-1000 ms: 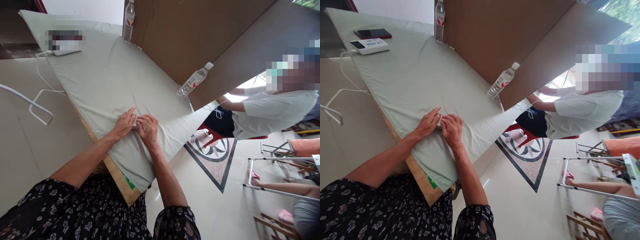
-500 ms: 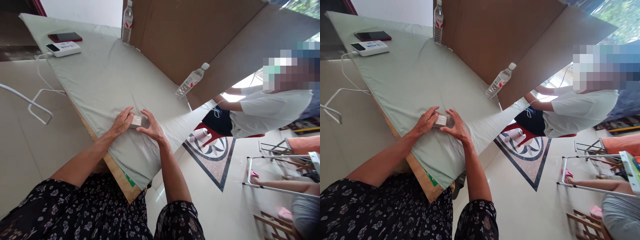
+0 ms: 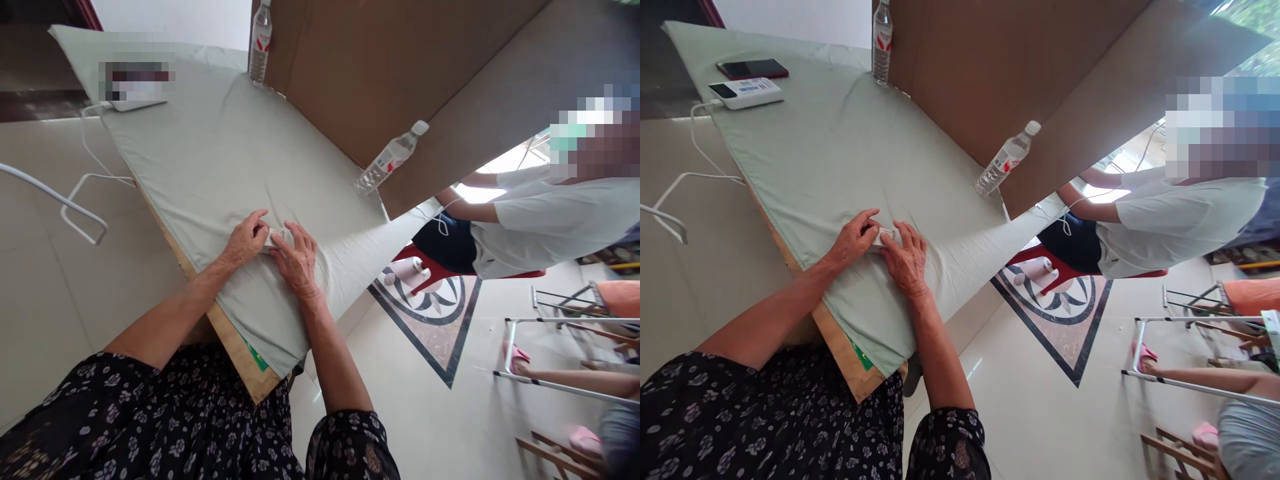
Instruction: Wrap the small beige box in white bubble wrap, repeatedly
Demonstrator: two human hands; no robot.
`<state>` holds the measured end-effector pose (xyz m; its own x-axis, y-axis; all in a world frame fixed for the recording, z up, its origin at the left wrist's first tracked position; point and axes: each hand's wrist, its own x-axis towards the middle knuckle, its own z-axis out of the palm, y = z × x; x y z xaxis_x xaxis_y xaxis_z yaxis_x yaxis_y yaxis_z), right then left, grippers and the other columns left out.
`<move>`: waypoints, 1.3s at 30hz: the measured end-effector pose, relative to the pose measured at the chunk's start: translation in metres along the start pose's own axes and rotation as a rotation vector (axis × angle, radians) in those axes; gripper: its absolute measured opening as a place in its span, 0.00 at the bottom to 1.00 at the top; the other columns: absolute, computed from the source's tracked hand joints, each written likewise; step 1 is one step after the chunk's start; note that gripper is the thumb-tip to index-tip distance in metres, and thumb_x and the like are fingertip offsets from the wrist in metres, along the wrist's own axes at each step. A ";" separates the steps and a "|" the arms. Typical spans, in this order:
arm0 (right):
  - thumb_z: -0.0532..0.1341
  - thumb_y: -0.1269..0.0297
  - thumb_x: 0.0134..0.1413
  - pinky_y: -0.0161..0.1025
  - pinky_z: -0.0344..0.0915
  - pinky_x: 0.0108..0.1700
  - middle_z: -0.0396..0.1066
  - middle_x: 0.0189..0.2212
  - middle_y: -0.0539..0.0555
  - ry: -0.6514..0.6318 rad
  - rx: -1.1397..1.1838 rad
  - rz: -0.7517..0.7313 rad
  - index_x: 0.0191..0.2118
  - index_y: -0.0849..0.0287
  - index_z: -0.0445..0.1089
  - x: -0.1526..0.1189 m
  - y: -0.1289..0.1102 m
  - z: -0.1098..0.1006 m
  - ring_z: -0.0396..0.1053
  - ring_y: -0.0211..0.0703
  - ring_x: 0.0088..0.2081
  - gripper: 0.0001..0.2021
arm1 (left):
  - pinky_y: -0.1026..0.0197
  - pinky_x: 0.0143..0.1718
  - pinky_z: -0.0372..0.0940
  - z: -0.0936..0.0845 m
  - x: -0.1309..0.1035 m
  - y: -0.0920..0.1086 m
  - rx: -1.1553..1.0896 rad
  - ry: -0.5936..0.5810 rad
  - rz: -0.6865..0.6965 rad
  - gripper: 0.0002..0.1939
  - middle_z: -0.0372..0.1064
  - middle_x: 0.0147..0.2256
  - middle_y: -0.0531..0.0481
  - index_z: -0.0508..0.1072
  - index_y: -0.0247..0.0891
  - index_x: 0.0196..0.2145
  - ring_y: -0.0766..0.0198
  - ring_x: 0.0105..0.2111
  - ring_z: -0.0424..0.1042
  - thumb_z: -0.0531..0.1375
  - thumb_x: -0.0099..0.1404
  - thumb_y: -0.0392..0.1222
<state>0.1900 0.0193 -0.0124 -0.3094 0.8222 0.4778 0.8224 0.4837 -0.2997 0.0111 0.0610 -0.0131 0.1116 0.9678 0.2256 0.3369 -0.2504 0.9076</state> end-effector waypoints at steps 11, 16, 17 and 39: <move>0.68 0.38 0.56 0.63 0.56 0.73 0.58 0.72 0.62 -0.060 0.322 0.148 0.73 0.49 0.51 0.005 0.016 0.008 0.56 0.60 0.73 0.46 | 0.60 0.43 0.71 -0.002 -0.003 0.002 -0.052 0.009 -0.001 0.27 0.79 0.42 0.44 0.69 0.32 0.62 0.62 0.38 0.76 0.57 0.67 0.42; 0.68 0.40 0.56 0.60 0.62 0.68 0.68 0.65 0.62 -0.094 0.458 0.204 0.73 0.50 0.53 0.008 0.016 0.007 0.66 0.59 0.66 0.46 | 0.60 0.43 0.71 -0.002 -0.004 0.007 -0.059 0.001 0.006 0.28 0.79 0.41 0.45 0.70 0.31 0.61 0.62 0.37 0.75 0.57 0.66 0.42; 0.68 0.41 0.56 0.59 0.63 0.67 0.71 0.62 0.61 -0.090 0.466 0.206 0.73 0.51 0.54 0.007 0.015 0.007 0.68 0.58 0.64 0.44 | 0.60 0.42 0.70 -0.002 -0.005 0.009 -0.061 0.004 0.008 0.27 0.79 0.41 0.45 0.70 0.31 0.61 0.63 0.37 0.75 0.58 0.66 0.42; 0.62 0.55 0.69 0.55 0.66 0.65 0.76 0.57 0.57 0.122 0.261 0.127 0.50 0.50 0.78 0.005 0.011 -0.025 0.71 0.51 0.61 0.11 | 0.50 0.54 0.71 -0.001 -0.012 0.010 -0.093 -0.029 -0.077 0.33 0.73 0.58 0.37 0.67 0.34 0.65 0.53 0.53 0.74 0.59 0.64 0.43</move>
<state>0.2094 0.0214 0.0076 -0.1393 0.8464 0.5140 0.6955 0.4531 -0.5576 0.0123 0.0473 -0.0060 0.1158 0.9827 0.1447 0.2573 -0.1704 0.9512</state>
